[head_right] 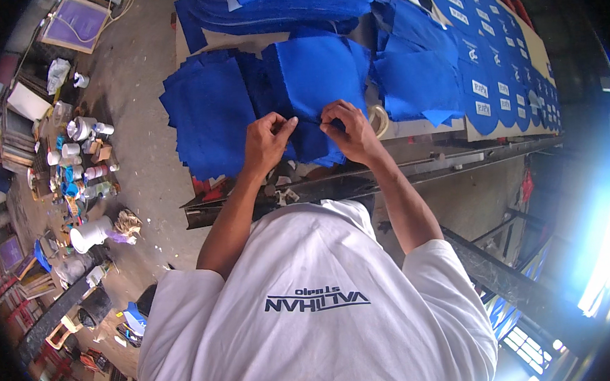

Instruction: The person repeatedly picks up blue fabric pieces and white inserts from a table, aligns them, and places them into a stack. The hands handle each unit one at a time, folding or tucking the insert into the fabric before stacking the assembled piece.

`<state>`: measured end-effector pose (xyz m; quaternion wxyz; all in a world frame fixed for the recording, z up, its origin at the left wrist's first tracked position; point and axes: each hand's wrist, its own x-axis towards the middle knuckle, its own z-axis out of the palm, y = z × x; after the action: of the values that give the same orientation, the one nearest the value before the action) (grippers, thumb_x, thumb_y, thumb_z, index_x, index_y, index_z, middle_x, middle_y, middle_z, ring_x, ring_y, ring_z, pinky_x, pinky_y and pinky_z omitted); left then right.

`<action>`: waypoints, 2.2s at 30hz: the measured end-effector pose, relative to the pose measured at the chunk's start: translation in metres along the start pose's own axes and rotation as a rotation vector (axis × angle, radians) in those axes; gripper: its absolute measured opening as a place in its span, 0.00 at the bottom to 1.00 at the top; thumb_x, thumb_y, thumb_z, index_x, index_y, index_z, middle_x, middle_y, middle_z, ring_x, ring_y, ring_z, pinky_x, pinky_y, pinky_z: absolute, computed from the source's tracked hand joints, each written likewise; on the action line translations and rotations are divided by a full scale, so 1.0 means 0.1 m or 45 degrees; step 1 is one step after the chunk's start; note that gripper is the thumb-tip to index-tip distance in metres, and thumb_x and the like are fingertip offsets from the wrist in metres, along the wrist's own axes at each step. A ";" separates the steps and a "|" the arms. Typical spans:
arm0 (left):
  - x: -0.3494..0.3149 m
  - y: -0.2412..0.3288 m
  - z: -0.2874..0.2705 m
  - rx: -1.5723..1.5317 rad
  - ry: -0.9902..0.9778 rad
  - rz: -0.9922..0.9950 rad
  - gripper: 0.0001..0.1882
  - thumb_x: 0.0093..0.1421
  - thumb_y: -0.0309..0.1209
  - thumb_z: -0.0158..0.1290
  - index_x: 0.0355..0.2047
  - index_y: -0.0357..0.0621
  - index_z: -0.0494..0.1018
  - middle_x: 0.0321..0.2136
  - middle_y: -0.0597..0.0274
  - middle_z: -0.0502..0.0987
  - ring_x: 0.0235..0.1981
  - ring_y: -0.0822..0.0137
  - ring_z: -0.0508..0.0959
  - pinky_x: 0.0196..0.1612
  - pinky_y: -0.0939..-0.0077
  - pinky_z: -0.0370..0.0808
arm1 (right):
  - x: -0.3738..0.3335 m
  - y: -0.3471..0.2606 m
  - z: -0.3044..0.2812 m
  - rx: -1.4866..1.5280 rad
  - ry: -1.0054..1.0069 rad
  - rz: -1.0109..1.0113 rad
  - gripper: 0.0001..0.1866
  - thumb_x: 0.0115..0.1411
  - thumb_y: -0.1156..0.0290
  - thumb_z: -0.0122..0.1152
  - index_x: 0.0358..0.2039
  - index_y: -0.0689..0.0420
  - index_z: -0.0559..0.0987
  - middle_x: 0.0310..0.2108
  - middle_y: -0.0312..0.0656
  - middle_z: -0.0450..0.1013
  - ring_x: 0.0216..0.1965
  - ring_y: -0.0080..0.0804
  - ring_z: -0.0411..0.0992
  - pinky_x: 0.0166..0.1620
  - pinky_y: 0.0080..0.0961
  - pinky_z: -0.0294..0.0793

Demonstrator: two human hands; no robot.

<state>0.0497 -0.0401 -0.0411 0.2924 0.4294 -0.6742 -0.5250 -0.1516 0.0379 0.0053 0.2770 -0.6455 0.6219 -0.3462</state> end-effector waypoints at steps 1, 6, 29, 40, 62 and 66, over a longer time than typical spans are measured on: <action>0.00 0.01 0.00 -0.006 -0.006 -0.010 0.17 0.63 0.37 0.60 0.24 0.35 0.76 0.13 0.63 0.74 0.13 0.75 0.72 0.19 0.76 0.66 | 0.00 0.01 -0.01 0.047 -0.009 0.032 0.08 0.55 0.79 0.64 0.33 0.63 0.73 0.36 0.47 0.74 0.42 0.46 0.74 0.47 0.36 0.70; 0.01 0.02 -0.03 -0.019 -0.009 -0.056 0.18 0.61 0.38 0.61 0.23 0.35 0.75 0.13 0.59 0.75 0.15 0.69 0.74 0.22 0.71 0.69 | 0.00 0.02 -0.07 0.198 -0.057 0.109 0.08 0.58 0.78 0.64 0.34 0.64 0.73 0.38 0.45 0.74 0.42 0.36 0.73 0.49 0.30 0.69; 0.03 0.18 -0.05 0.338 0.086 -0.049 0.19 0.57 0.46 0.62 0.27 0.41 0.79 0.19 0.58 0.80 0.23 0.56 0.82 0.28 0.63 0.77 | -0.13 0.25 -1.11 1.071 1.074 0.204 0.11 0.70 0.70 0.53 0.48 0.61 0.76 0.42 0.37 0.75 0.45 0.25 0.72 0.52 0.24 0.69; 0.04 0.47 -0.38 -1.077 -0.232 -0.185 0.20 0.66 0.42 0.57 0.47 0.37 0.76 0.40 0.59 0.80 0.41 0.73 0.78 0.42 0.76 0.75 | 0.19 -0.82 0.04 -0.094 -0.305 -0.236 0.06 0.62 0.77 0.60 0.38 0.58 0.72 0.63 0.50 0.65 0.67 0.48 0.60 0.68 0.47 0.55; 0.35 -1.00 -1.45 0.502 0.485 -0.278 0.21 0.55 0.36 0.64 0.38 0.27 0.77 0.32 0.38 0.81 0.36 0.44 0.83 0.41 0.58 0.76 | -0.12 -0.05 -0.04 -0.587 0.270 0.018 0.21 0.51 0.67 0.72 0.46 0.55 0.81 0.49 0.42 0.76 0.50 0.43 0.73 0.54 0.38 0.70; 0.29 -1.08 -1.36 0.591 0.743 -0.240 0.24 0.57 0.38 0.63 0.46 0.29 0.74 0.39 0.40 0.81 0.42 0.45 0.81 0.44 0.57 0.76 | -0.07 -0.08 -0.07 -0.632 0.218 0.061 0.18 0.51 0.66 0.73 0.43 0.53 0.83 0.46 0.40 0.76 0.48 0.43 0.74 0.53 0.37 0.70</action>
<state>0.1810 -0.1365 -0.1079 0.3176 0.6756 -0.6210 -0.2388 -0.1519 0.0457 0.0146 0.0647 -0.6473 0.7239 -0.2298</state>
